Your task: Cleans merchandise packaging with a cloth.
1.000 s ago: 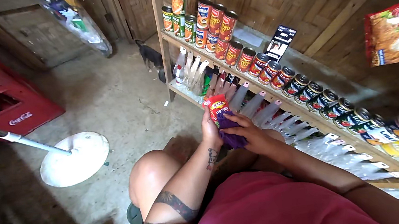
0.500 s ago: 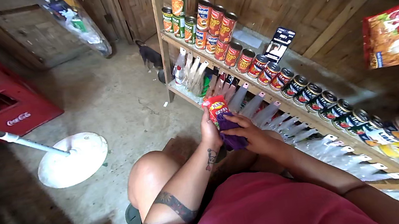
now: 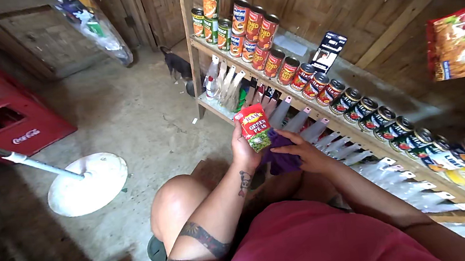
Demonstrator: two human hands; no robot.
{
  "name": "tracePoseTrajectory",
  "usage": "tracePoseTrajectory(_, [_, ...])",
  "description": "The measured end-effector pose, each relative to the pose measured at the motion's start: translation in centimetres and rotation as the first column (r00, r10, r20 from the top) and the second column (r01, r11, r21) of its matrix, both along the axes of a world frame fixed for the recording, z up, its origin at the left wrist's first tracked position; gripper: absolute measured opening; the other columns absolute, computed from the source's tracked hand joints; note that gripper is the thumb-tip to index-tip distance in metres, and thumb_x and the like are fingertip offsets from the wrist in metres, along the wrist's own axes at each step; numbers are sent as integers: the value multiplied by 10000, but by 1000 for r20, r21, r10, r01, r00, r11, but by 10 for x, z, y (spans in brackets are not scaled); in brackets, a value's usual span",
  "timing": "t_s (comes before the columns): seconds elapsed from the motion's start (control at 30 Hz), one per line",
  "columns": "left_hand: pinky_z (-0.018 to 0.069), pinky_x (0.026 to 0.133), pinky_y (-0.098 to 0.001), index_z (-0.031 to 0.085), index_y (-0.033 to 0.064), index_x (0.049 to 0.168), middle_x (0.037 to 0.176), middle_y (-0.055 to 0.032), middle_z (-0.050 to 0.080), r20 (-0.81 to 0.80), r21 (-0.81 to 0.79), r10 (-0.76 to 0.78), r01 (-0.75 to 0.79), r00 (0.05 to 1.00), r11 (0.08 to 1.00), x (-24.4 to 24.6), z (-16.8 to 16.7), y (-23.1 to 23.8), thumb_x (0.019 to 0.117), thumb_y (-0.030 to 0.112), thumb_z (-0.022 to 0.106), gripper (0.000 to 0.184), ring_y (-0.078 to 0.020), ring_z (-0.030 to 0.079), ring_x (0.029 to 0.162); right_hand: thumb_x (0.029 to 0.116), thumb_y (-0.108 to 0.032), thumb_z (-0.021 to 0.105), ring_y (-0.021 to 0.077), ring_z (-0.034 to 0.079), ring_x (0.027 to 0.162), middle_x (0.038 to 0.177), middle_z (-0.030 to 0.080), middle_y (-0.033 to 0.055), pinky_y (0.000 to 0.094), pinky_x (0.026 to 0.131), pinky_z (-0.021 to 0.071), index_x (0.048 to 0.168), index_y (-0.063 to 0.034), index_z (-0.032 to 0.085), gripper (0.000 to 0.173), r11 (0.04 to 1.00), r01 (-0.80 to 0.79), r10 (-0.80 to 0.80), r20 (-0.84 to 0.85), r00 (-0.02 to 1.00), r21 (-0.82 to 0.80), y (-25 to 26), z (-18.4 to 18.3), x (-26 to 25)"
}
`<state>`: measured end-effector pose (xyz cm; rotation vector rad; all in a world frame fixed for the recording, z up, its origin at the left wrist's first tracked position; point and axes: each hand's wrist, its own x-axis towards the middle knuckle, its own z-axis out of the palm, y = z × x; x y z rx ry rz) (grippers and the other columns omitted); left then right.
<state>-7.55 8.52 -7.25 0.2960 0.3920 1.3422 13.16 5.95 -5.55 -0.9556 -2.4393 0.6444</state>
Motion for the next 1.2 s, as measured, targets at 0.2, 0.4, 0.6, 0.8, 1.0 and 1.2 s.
tracePoseTrajectory(0.2, [584,839,-384,585,258,1319,1148,-16,698,11,-31,-60,60,998,998,-1,3,1,1059,605,174,598,-152,685,1023,869,19,680,320,510,1381,1564,456,142,538,1078,486,1353,-161,674,517,957,280,-271,113,956,-78,12,14,21])
tracePoseTrajectory(0.4, [598,803,-374,600,156,1253,1066,-69,707,-16,-75,-156,155,988,985,5,3,-2,1098,465,253,490,-182,703,945,815,10,729,255,547,1301,1488,483,177,472,1044,502,1506,-58,389,773,856,499,-515,-140,846,-131,12,48,11])
tracePoseTrajectory(0.6, [583,843,-382,592,164,1264,1068,-62,706,-76,-63,-289,284,954,957,12,0,-7,1088,526,202,561,-176,692,972,820,-56,732,313,483,1391,1499,506,178,516,1129,434,1406,-11,559,613,930,367,-366,-64,929,3,16,46,-13])
tracePoseTrajectory(0.8, [582,838,-379,585,161,1261,1058,-53,703,-107,-82,-252,244,962,966,13,1,-9,1095,504,191,548,-169,690,967,898,-118,664,302,512,1381,1473,558,151,504,1154,405,1411,-12,571,531,925,376,-376,-5,927,49,15,22,-18])
tracePoseTrajectory(1.0, [587,805,-366,597,169,1246,1046,-40,704,-130,-98,-187,175,974,980,12,1,-7,1092,514,208,542,-155,690,943,898,-90,652,247,572,1299,1390,608,157,452,1099,466,1408,-22,566,522,909,396,-405,-49,913,-128,0,24,-18])
tracePoseTrajectory(1.2, [589,757,-337,615,170,1231,1020,-44,713,-108,-73,-123,116,987,991,9,1,-6,1092,521,182,574,-148,698,907,880,-113,657,190,609,1234,1340,637,138,402,1046,509,1411,-38,562,545,908,366,-389,-88,917,-203,-6,18,-14])
